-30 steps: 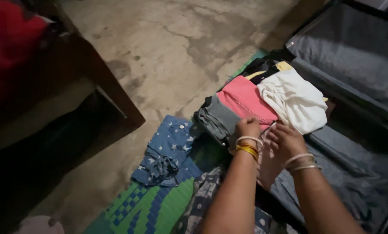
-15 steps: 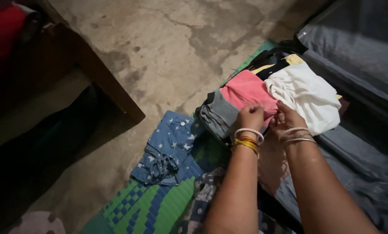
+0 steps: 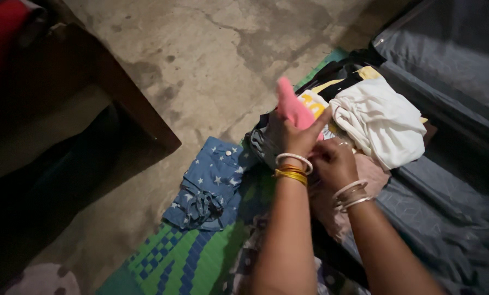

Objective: The person unpacks a suitcase by removing folded clothes and a paper bag one by one and placing them on the floor. The suitcase is opened, items are taken out, and the empty interior is briefly shown.

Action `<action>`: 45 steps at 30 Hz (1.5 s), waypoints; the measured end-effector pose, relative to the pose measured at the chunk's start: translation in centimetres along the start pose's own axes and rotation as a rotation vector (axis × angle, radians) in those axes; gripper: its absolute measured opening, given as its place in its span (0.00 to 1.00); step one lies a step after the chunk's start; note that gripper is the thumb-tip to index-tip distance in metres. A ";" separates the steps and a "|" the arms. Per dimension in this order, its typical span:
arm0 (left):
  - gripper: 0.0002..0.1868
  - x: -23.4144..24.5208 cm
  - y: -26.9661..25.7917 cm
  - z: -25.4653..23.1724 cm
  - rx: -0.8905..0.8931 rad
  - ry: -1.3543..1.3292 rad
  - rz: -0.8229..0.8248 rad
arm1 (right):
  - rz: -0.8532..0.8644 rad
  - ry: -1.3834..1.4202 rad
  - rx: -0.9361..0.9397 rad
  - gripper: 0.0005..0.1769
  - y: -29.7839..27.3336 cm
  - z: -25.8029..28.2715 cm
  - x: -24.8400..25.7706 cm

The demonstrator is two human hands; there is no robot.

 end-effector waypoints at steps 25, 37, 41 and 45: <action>0.22 14.1 -7.0 -2.3 0.154 -0.955 0.581 | 0.102 1.297 -0.680 0.20 3.9 4.0 1.8; 0.20 32.2 -0.3 0.9 0.084 -0.426 0.571 | 0.366 0.867 -0.708 0.57 1.3 14.5 -8.5; 0.24 36.4 2.8 0.9 -0.059 -0.080 0.417 | 0.246 0.828 -0.586 0.58 0.4 15.3 -13.4; 0.45 37.1 5.2 3.2 -0.312 0.487 -0.218 | 0.190 0.209 -0.480 0.63 -1.9 13.9 -17.1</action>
Point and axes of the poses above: each hand's wrist, its own y-axis towards the middle knuckle, its own x-axis out of the back of the hand, z = x × y, the point moved 3 cm from there along y, towards the middle knuckle, and after that the axes turned 4 degrees about x, right-handed, at the moved point
